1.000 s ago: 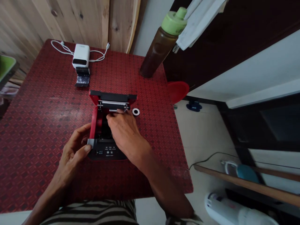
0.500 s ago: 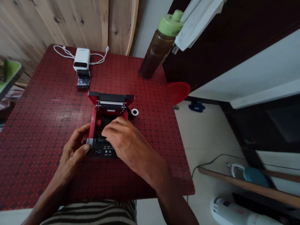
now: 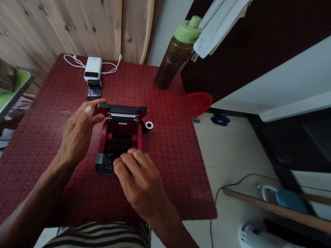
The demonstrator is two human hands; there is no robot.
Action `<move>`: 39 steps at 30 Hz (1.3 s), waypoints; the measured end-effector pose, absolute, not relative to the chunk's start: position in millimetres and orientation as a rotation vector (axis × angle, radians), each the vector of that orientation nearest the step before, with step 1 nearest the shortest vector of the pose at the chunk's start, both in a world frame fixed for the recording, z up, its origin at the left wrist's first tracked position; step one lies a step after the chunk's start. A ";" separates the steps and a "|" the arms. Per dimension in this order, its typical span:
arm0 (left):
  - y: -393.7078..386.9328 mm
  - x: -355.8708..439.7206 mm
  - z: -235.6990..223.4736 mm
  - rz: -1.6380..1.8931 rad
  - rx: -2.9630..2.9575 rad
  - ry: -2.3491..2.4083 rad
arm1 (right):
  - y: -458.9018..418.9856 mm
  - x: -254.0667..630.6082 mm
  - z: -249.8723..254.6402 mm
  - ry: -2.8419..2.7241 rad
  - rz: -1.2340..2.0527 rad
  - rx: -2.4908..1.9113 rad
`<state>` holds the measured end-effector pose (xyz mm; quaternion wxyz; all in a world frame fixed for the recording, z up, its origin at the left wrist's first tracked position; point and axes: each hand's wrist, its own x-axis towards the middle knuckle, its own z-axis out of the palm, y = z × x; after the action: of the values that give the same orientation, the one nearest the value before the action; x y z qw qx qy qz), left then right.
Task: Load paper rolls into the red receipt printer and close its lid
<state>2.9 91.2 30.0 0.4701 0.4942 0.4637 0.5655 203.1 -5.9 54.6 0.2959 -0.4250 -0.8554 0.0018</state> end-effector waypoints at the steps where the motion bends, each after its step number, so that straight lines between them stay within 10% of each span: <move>1: 96.1 6.5 30.7 1.408 1.215 1.127 | -8.4 201.9 52.4 -2.279 -0.040 -1.136; 39: 12.2 -3.8 5.7 1.092 0.960 1.178 | -31.4 213.3 22.7 -1.902 0.178 -1.261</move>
<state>-3.8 12.2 5.7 0.5933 0.4130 0.5067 0.4698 213.3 -31.4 22.7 0.4136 -0.5017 -0.7565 0.0709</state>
